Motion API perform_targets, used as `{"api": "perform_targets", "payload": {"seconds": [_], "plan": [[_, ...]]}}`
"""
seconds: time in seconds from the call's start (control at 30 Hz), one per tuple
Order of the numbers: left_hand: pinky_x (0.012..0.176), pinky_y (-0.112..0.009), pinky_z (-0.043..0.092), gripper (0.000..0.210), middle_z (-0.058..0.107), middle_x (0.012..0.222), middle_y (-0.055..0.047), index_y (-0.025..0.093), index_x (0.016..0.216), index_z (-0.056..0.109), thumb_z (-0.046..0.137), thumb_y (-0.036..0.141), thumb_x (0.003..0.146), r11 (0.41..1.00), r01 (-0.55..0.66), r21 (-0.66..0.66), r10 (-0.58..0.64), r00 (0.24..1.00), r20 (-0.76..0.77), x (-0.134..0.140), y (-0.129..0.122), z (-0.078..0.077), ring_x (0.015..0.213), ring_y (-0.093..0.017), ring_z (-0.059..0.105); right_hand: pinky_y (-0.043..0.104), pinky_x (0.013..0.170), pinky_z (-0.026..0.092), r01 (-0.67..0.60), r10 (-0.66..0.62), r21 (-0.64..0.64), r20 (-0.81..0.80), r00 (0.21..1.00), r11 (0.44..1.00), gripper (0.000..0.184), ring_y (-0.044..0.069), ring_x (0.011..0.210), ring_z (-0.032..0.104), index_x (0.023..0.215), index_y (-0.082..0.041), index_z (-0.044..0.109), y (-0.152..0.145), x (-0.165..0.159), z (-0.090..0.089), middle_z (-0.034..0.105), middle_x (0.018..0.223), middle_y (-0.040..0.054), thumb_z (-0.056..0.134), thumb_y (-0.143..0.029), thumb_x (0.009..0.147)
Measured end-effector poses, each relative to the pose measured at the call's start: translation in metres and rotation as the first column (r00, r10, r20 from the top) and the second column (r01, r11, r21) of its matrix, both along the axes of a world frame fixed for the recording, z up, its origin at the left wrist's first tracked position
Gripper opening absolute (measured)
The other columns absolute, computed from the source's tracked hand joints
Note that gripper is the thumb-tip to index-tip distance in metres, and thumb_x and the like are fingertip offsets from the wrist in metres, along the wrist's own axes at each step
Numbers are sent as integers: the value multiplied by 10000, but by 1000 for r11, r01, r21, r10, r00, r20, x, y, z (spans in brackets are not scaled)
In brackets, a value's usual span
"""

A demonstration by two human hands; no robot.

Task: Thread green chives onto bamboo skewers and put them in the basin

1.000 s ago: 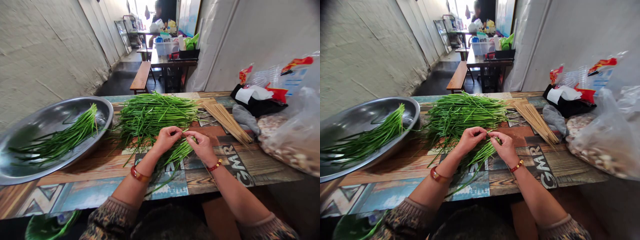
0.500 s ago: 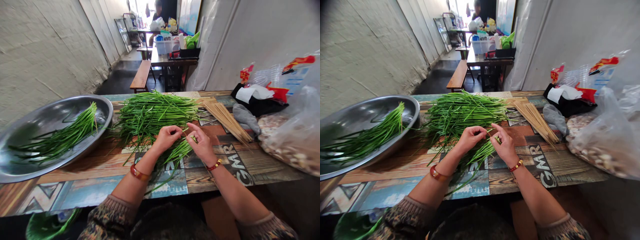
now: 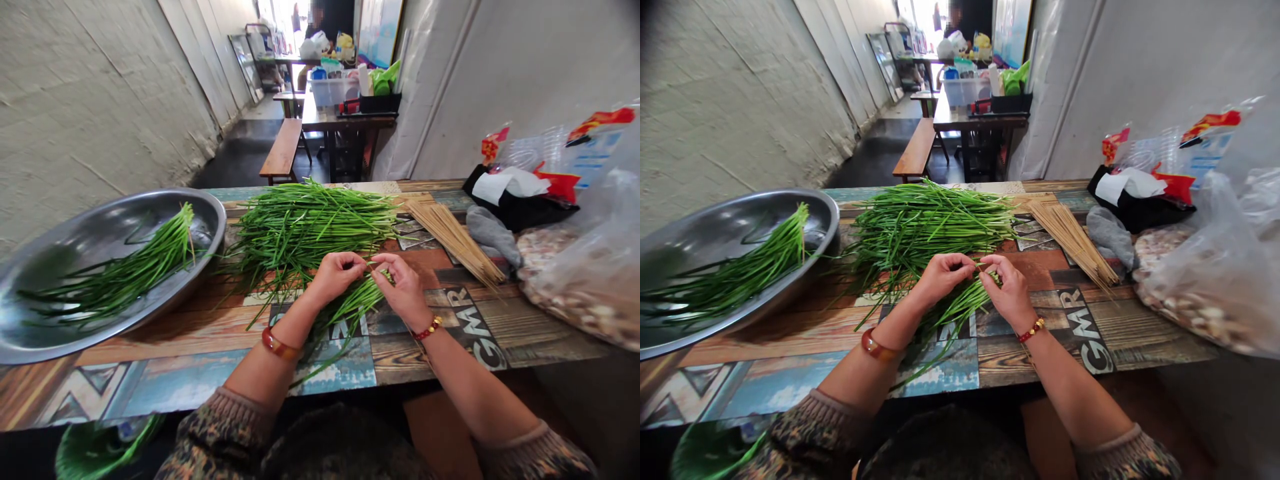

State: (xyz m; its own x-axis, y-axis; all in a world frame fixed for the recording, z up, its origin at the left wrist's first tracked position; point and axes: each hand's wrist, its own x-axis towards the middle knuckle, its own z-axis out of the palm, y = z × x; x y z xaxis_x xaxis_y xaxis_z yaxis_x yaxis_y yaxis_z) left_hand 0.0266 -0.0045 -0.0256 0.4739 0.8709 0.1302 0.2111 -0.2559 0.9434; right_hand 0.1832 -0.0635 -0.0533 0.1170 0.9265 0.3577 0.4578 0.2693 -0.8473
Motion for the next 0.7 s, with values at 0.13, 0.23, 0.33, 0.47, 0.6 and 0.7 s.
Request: {"api": "perform_targets", "payload": {"seconds": [0.13,0.23,0.33,0.47,0.6,0.7], "plan": [[642,-229,431,149,650,684,-28,117,712,686,589,217,763,998,49,47,-49,999,3,1,0,-4,646,-114,542,287,698,470,40,-40,13,-6,999,999,138,163,742,604,940,-209,576,2,0,-5,655,834,30,577,-295,831],[704,-248,445,145,656,744,-49,122,711,678,603,227,777,989,103,107,-103,995,-3,1,0,-5,723,-135,559,293,708,473,51,-51,12,12,999,999,142,170,761,597,907,-207,588,1,1,-5,652,845,37,590,-325,827],[689,-233,436,164,638,735,-31,124,727,655,567,238,804,989,122,85,-122,993,-6,0,1,-3,706,-122,541,267,616,463,-4,1,-40,-72,997,999,257,151,676,570,1048,-204,596,-1,3,1,637,799,22,539,-382,871],[651,-214,411,182,594,690,-5,118,721,616,532,245,822,995,87,56,-87,996,-9,1,0,1,659,-101,503,246,480,410,-6,-18,-122,-195,981,993,358,133,551,497,1098,-199,603,-3,7,7,566,696,5,404,-448,935],[652,-217,408,174,583,695,-7,117,720,604,528,238,820,996,68,56,-67,998,-21,2,-1,1,665,-100,492,255,558,454,-57,29,-137,-194,981,989,315,149,642,561,990,-180,632,-1,8,6,630,780,34,491,-445,895],[641,-222,408,168,592,699,-14,119,728,611,540,248,808,996,70,50,-69,997,-31,2,-1,0,669,-105,496,265,630,474,-59,40,-125,-146,988,990,263,163,709,597,918,-169,640,1,6,2,670,823,47,570,-413,847]]}}
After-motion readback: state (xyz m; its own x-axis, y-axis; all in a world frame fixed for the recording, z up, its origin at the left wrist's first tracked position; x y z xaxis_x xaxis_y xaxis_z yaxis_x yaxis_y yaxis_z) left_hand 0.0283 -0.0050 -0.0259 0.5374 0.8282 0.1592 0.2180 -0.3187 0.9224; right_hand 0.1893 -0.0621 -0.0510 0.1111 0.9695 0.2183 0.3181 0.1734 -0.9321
